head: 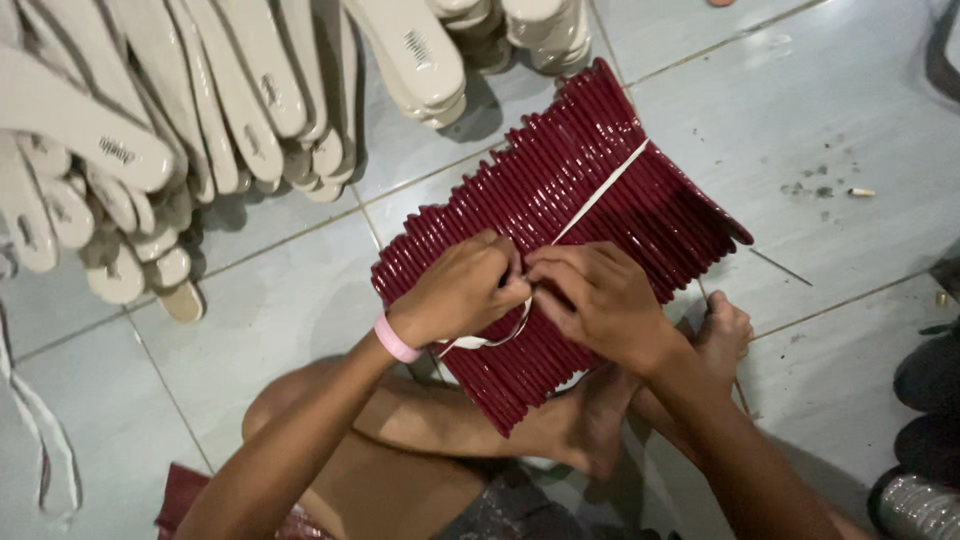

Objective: The person sits on the floor and applies a pink insole to a white slipper sole, pressing it into place. They then handle a stack of maroon slipper soles and tie them together with a white string.

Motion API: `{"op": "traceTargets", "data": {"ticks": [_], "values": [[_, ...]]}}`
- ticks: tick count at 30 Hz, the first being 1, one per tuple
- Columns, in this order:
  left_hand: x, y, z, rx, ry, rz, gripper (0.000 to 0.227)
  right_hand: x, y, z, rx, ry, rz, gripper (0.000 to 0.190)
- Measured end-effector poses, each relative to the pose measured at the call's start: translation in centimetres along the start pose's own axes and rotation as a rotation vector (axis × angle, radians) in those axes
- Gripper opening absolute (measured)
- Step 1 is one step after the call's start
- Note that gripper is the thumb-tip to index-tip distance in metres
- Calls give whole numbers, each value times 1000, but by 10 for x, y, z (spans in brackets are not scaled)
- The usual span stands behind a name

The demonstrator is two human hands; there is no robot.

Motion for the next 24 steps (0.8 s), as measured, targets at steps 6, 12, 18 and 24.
{"op": "traceTargets", "data": {"ticks": [6,12,18,24], "values": [[3,-4,-4,20,2,-135,27,-6,-3,-7,-198,-58,118,21],[3,-2,-9,9,1,-124,26,-19,0,-3,-11,17,64,13],[5,-10,-9,1,44,-55,21,-31,23,-2,255,30,-66,14],[39,6,-41,20,342,-107,14,-28,31,0,338,49,-38,22]]}}
Point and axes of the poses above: each hand's wrist, its own z-axis towards the middle knuckle, its own x-axis out of the back of the hand, y = z × x, the point moved 3 cm from there along z, towards the middle knuckle, and after that the axes turned 14 degrees about -x, right-handed, at the moved point
